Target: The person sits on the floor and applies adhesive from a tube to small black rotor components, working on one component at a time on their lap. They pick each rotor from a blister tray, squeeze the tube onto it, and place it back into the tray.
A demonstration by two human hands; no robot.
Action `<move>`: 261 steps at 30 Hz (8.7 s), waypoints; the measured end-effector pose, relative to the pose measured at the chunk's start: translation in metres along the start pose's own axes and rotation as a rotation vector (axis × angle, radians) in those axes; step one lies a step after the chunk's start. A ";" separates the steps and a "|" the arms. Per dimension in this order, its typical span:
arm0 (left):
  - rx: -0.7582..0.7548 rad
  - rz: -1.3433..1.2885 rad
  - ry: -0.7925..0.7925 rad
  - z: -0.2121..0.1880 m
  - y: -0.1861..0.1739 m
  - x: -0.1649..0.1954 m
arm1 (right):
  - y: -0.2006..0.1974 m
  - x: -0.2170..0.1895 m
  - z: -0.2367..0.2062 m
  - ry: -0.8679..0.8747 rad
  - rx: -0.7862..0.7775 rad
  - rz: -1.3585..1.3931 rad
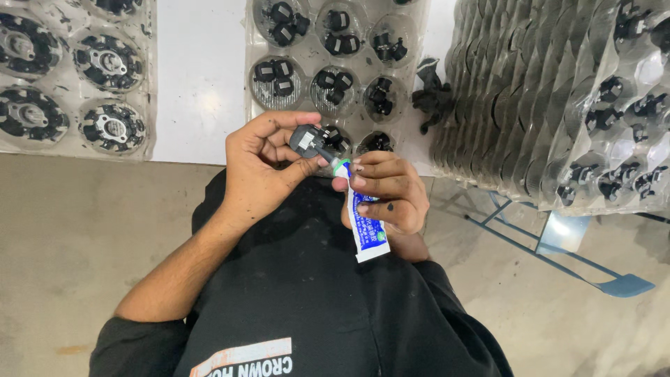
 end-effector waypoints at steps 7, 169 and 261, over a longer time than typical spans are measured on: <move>0.011 0.009 -0.009 0.000 -0.001 -0.005 | 0.000 -0.002 -0.001 -0.014 -0.001 -0.021; 0.428 0.111 0.303 -0.044 0.189 -0.033 | -0.173 0.046 -0.020 -0.190 -0.108 0.444; 0.124 -0.756 -0.346 -0.114 0.000 -0.012 | -0.016 -0.054 -0.024 0.166 -0.405 0.281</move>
Point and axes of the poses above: each hand's wrist, its own z-axis towards the middle knuckle, its own y-axis out of the palm, x = y × z, the point moved 1 cm from there along z, towards the middle knuckle, and after that the axes turned 10 degrees about y, right-handed, at the moved point
